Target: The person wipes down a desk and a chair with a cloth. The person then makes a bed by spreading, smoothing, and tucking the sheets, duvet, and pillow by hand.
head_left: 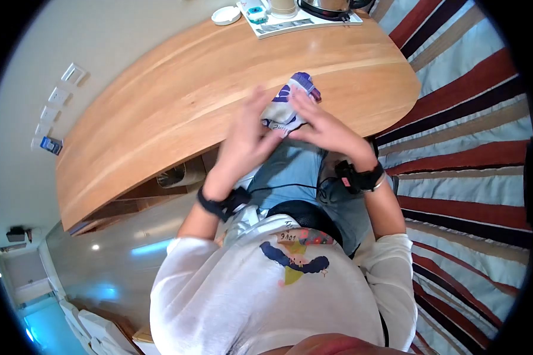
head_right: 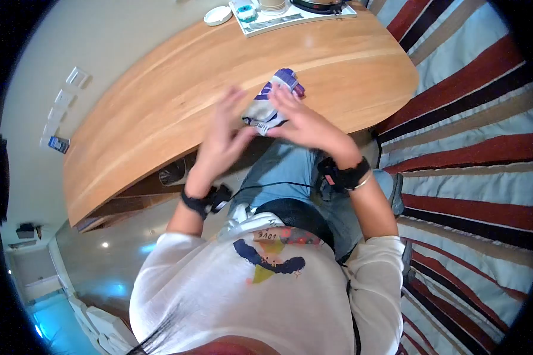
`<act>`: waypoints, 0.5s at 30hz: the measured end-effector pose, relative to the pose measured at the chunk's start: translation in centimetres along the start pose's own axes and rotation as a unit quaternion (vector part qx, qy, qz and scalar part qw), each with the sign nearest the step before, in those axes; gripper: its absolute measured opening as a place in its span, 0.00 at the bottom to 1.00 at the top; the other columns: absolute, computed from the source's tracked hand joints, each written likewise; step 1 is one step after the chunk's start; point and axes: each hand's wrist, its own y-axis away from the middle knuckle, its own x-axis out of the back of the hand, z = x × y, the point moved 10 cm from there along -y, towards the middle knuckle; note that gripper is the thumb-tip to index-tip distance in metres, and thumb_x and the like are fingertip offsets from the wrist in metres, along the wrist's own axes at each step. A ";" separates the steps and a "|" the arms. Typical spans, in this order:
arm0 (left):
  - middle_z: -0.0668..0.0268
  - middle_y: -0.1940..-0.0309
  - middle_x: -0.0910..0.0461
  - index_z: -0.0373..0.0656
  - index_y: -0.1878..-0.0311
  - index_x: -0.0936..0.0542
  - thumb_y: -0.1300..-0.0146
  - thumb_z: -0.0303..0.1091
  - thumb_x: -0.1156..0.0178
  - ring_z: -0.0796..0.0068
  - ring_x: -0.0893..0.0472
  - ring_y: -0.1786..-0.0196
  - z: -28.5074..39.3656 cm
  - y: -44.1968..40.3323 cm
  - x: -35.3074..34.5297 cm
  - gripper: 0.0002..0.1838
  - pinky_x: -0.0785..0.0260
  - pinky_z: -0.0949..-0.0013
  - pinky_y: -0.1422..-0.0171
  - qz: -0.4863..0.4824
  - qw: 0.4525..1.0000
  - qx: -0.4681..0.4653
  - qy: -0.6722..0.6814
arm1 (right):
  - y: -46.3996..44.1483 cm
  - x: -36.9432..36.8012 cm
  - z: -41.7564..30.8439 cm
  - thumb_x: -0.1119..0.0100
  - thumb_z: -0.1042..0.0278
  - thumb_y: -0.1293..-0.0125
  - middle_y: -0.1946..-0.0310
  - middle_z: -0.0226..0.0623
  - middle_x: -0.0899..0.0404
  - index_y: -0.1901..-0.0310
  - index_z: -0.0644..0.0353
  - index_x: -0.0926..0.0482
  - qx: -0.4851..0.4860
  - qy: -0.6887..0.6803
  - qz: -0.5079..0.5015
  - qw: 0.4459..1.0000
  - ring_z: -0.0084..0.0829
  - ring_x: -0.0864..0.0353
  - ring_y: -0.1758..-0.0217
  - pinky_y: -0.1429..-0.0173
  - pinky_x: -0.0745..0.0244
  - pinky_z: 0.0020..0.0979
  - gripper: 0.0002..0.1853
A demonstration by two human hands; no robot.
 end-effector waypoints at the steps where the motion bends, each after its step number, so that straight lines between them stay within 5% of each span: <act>1: 0.50 0.44 0.45 0.39 0.45 0.43 0.52 0.33 0.43 0.56 0.46 0.40 1.6 -1.6 -2.3 0.31 0.54 0.62 0.39 -0.040 0.997 -0.040 0.043 | 0.5 1.5 0.6 0.48 0.60 0.47 0.42 0.49 0.50 0.46 0.69 0.44 -0.009 -0.079 0.027 0.996 0.38 0.49 0.39 0.40 0.51 0.31 0.30; 3: 0.48 0.43 0.48 0.36 0.44 0.45 0.47 0.48 0.49 0.54 0.49 0.39 3.3 -3.4 -6.3 0.33 0.56 0.60 0.38 -0.108 0.983 -0.136 -0.064 | 2.7 5.0 2.2 0.49 0.62 0.46 0.46 0.47 0.42 0.49 0.68 0.39 -0.135 -0.177 0.082 0.971 0.32 0.42 0.42 0.42 0.48 0.28 0.26; 4: 0.50 0.43 0.48 0.37 0.44 0.45 0.47 0.50 0.53 0.56 0.50 0.39 2.3 -4.0 -7.8 0.33 0.56 0.59 0.38 -0.096 0.979 -0.146 -0.109 | 4.4 7.3 2.9 0.50 0.64 0.44 0.50 0.45 0.36 0.52 0.68 0.35 -0.238 -0.103 0.088 0.962 0.32 0.38 0.46 0.43 0.46 0.27 0.21; 7: 0.53 0.42 0.49 0.38 0.43 0.45 0.45 0.53 0.57 0.59 0.52 0.37 -2.1 -4.5 -11.4 0.33 0.57 0.57 0.38 -0.096 0.963 -0.138 -0.211 | 9.2 13.8 2.8 0.55 0.68 0.41 0.44 0.40 0.43 0.48 0.67 0.38 -0.233 -0.079 0.232 0.941 0.29 0.47 0.39 0.39 0.55 0.26 0.20; 14: 0.57 0.41 0.49 0.41 0.43 0.44 0.43 0.50 0.60 0.65 0.53 0.36 -4.7 -0.6 -7.7 0.29 0.57 0.57 0.38 -0.125 0.957 -0.094 -0.242 | 19.1 16.6 6.0 0.62 0.65 0.38 0.44 0.37 0.43 0.47 0.67 0.39 -0.312 -0.156 0.311 0.884 0.29 0.45 0.41 0.39 0.52 0.28 0.20; 15: 0.58 0.42 0.46 0.41 0.44 0.42 0.45 0.44 0.54 0.64 0.50 0.38 -5.4 -0.1 -5.4 0.27 0.52 0.58 0.40 -0.100 0.962 -0.064 -0.244 | 20.1 16.2 6.6 0.63 0.62 0.38 0.44 0.36 0.43 0.47 0.68 0.40 -0.316 -0.160 0.317 0.880 0.30 0.44 0.41 0.39 0.52 0.29 0.21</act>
